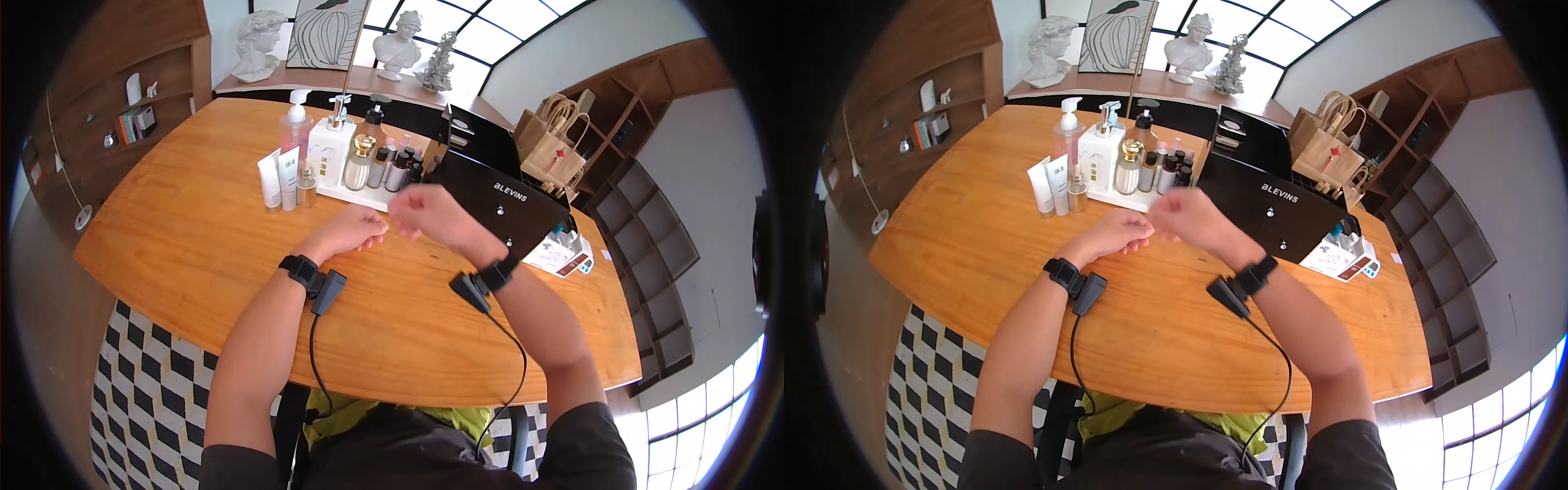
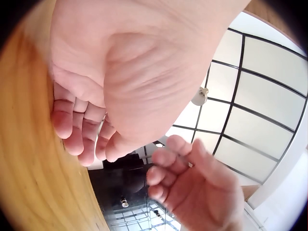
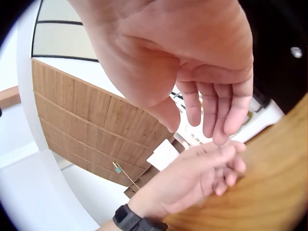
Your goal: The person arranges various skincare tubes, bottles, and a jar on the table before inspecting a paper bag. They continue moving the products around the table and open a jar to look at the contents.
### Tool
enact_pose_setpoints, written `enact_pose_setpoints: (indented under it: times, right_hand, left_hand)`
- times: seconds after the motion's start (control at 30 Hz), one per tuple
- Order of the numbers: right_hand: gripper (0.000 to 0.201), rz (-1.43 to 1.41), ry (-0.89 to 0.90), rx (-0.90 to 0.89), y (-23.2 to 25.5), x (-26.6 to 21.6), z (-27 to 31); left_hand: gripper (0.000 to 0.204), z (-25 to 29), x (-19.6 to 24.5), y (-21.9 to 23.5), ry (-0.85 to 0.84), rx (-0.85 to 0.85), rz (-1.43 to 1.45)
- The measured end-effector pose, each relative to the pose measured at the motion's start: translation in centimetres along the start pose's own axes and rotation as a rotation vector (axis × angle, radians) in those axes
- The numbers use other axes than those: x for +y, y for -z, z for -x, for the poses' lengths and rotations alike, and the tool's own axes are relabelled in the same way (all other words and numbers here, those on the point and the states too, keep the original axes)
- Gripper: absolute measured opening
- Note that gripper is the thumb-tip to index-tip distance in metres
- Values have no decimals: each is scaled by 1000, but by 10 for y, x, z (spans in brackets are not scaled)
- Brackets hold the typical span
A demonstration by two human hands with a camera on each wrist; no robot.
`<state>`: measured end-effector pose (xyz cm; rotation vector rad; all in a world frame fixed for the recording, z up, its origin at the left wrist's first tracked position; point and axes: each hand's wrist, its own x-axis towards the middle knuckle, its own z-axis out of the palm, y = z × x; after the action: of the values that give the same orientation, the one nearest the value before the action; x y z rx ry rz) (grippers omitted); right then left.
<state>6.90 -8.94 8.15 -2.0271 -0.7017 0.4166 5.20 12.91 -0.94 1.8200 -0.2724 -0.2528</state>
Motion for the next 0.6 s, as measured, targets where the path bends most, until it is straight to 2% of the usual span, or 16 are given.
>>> enact_pose_setpoints:
  times: [0.07,0.1,0.17,0.2,0.27,0.37,0.4,0.43,0.5,0.57,0.6]
  right_hand:
    - [19,184,97,98,4,-12,-40]
    - [27,401,185,152,5,-28,-54]
    - [37,534,182,307,3,-49,-76]
    - [37,535,184,309,2,-53,-89]
    - [31,787,381,424,2,-51,-117]
    - [31,916,325,368,6,-43,-147]
    - [32,959,306,283,8,-38,-161]
    - [32,951,300,282,7,-41,-162]
    - [32,920,111,242,6,-42,-162]
    - [34,905,108,214,7,-26,-176]
    - [34,856,109,255,7,-17,-183]
  left_hand:
    - [27,0,2,3,11,-25,-49]
    - [27,0,1,3,2,-6,-31]
    - [28,3,1,4,-9,17,-12]
    - [27,4,2,4,-10,32,-16]
    - [27,7,7,4,-10,51,-23]
    - [26,6,7,1,-25,51,-112]
    - [25,5,5,1,-37,49,-98]
    - [24,3,3,1,-48,46,-84]
    - [24,-1,-1,2,-34,29,-81]
    - [23,-3,-1,2,-19,17,-80]
    - [25,-2,1,3,7,-2,-95]
